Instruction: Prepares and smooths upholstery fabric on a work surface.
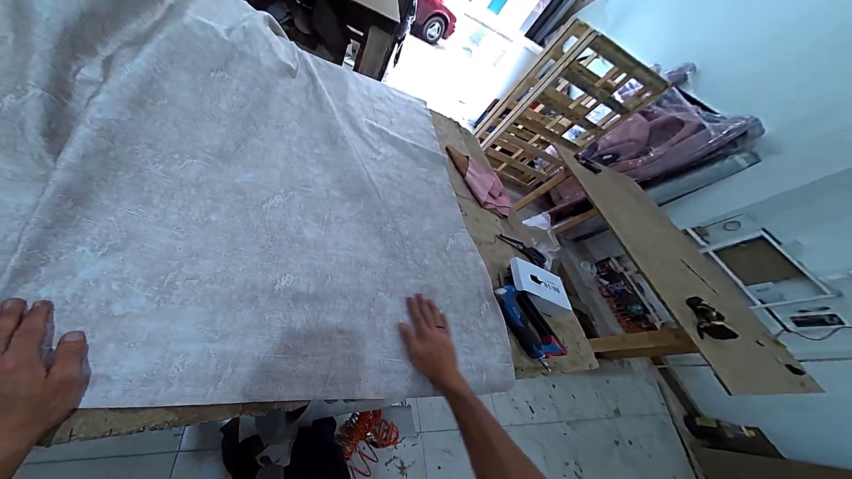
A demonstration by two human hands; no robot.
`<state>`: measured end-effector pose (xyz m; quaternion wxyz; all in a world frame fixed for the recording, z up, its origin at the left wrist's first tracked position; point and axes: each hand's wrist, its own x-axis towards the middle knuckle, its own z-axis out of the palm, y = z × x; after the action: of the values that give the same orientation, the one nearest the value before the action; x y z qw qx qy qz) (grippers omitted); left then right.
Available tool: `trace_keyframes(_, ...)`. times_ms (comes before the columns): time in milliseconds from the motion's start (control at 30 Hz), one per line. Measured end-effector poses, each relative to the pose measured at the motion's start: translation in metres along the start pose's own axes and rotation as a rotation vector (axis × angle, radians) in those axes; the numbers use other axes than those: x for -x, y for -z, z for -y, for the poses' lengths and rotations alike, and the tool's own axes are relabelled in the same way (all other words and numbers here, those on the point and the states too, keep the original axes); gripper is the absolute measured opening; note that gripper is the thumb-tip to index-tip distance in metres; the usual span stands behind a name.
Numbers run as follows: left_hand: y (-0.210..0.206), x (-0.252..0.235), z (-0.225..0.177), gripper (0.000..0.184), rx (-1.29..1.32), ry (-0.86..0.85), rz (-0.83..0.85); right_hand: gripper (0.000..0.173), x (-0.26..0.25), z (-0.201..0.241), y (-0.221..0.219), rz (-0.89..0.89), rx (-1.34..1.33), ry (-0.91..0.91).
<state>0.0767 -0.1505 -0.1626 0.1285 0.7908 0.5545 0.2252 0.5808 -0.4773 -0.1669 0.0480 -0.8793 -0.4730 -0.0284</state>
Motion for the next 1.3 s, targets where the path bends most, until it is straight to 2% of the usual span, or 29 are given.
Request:
trace_keyframes(100, -0.001, -0.002, 0.001, 0.076, 0.002, -0.008, -0.018, 0.074, 0.018, -0.073, 0.008, 0.027, 0.003, -0.188)
trace_keyframes(200, -0.001, -0.001, -0.002, 0.072, 0.027, 0.002, -0.033, 0.075, 0.026, -0.104, 0.013, 0.057, 0.017, -0.311)
trace_keyframes(367, -0.009, -0.002, 0.012, 0.076, -0.04, 0.019, -0.064, 0.077, 0.027, -0.104, 0.013, 0.036, 0.01, -0.342)
trace_keyframes(467, -0.008, -0.001, 0.008, 0.072, -0.076, 0.024, -0.091, 0.075, 0.029, -0.101, 0.016, 0.005, 0.012, -0.321)
trace_keyframes(533, -0.007, -0.002, 0.008, 0.069, -0.105, 0.041, -0.103, 0.073, 0.027, -0.08, 0.015, 0.015, 0.0, -0.387)
trace_keyframes(600, -0.008, -0.002, 0.007, 0.066, -0.123, 0.054, -0.1, 0.077, 0.018, -0.032, 0.015, 0.032, -0.011, -0.446)
trace_keyframes(733, -0.01, -0.002, 0.006, 0.066, -0.14, 0.056, -0.1, 0.086, 0.001, 0.118, 0.0, -0.041, -0.006, -0.247)
trace_keyframes(800, -0.01, -0.002, 0.007, 0.067, -0.147, 0.055, -0.109, 0.088, -0.013, 0.184, -0.004, -0.012, -0.012, -0.134)
trace_keyframes(967, -0.011, -0.001, 0.008, 0.068, -0.172, 0.043, -0.125, 0.08, -0.031, 0.31, -0.019, -0.003, -0.105, 0.132)
trace_keyframes(1033, -0.011, 0.003, 0.004, 0.066, -0.178, 0.04, -0.142, 0.076, -0.033, 0.332, -0.021, 0.041, -0.191, 0.241)
trace_keyframes(1067, -0.01, 0.008, -0.005, 0.064, -0.164, 0.034, -0.151, 0.073, -0.034, 0.334, -0.016, 0.122, -0.267, 0.302)
trace_keyframes(1167, -0.005, 0.042, -0.059, 0.057, -0.057, -0.079, -0.101, 0.057, -0.031, 0.319, 0.0, 0.149, -0.618, 0.523)
trace_keyframes(1233, -0.018, 0.079, -0.093, 0.051, 0.048, -0.178, -0.033, 0.052, -0.027, 0.307, 0.007, 0.159, -0.604, 0.725)
trace_keyframes(1300, -0.04, 0.107, -0.108, 0.05, 0.076, -0.206, 0.011, 0.052, -0.036, 0.292, 0.002, 0.227, -0.438, 0.869)
